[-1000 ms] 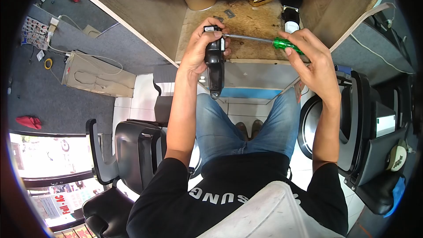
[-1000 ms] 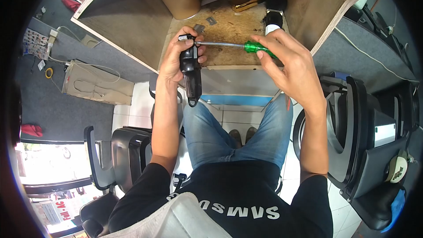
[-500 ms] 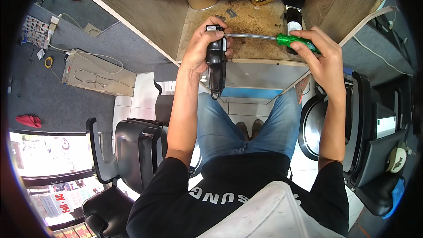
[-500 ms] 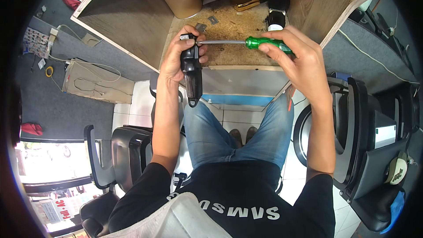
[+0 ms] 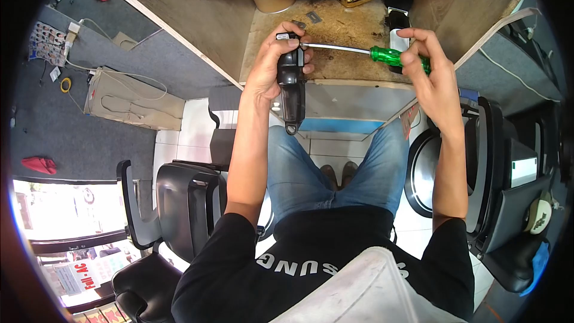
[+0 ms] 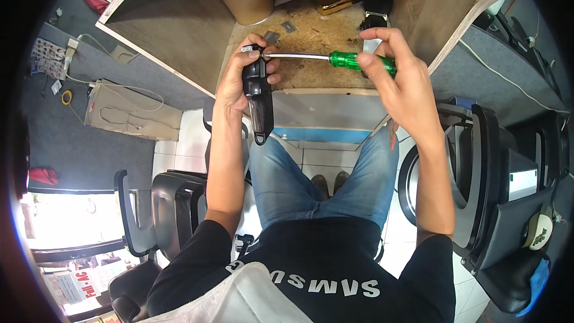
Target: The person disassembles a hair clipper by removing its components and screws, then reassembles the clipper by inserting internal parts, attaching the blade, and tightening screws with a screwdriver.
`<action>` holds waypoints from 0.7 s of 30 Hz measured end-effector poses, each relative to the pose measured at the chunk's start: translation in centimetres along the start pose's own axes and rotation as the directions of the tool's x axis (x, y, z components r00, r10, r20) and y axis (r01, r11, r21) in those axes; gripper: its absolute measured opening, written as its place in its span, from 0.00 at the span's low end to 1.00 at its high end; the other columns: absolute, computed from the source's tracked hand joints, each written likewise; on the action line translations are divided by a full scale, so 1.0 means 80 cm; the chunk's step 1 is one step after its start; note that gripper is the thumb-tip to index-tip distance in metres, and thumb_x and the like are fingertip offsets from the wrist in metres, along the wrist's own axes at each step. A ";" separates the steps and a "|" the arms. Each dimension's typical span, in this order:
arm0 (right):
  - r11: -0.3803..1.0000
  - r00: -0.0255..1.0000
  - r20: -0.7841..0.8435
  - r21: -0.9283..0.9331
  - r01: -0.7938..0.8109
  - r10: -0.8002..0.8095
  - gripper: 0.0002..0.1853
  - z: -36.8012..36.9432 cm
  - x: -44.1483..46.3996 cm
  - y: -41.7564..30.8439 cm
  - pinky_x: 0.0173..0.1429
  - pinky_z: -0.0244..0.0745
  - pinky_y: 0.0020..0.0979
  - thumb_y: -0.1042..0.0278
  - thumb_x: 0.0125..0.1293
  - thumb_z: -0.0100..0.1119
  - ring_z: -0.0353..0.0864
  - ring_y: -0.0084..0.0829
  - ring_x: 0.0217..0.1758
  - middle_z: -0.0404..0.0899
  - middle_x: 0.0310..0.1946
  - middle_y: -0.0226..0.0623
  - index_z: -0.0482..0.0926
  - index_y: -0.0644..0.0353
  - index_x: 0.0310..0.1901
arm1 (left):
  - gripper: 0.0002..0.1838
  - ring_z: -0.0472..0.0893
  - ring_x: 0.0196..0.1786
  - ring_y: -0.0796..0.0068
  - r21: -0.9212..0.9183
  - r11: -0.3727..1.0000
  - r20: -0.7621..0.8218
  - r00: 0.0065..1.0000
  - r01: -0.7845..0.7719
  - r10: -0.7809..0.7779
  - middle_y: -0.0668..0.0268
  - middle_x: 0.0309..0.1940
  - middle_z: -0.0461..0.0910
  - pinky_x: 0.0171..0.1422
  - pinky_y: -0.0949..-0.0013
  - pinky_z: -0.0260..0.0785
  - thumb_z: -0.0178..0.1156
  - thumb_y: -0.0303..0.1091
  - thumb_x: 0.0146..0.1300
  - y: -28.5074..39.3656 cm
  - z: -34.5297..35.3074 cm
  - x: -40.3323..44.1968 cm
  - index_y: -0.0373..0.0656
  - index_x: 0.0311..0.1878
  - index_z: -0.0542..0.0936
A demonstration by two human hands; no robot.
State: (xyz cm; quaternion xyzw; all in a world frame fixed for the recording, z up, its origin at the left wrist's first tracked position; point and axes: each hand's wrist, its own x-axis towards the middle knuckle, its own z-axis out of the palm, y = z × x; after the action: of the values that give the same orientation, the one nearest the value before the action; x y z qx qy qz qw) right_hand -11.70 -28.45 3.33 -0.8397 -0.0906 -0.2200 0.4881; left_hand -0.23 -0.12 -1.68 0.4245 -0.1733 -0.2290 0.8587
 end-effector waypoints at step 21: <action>0.980 0.997 -0.072 0.195 -0.028 0.042 0.17 0.011 -0.030 0.009 0.35 0.63 0.19 0.53 0.82 0.58 0.69 0.12 0.36 0.76 0.38 0.30 0.75 0.63 0.49 | 0.12 0.73 0.39 0.70 0.005 0.999 -0.007 0.999 0.032 -0.032 0.62 0.44 0.72 0.38 0.66 0.72 0.60 0.29 0.66 0.002 0.004 -0.003 0.46 0.51 0.74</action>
State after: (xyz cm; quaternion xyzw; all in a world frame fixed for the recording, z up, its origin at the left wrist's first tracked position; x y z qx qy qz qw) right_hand -13.31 -27.93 1.29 -0.7806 -0.0783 -0.2331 0.5746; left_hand -0.54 -0.12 -1.38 0.4303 -0.1640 -0.2407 0.8544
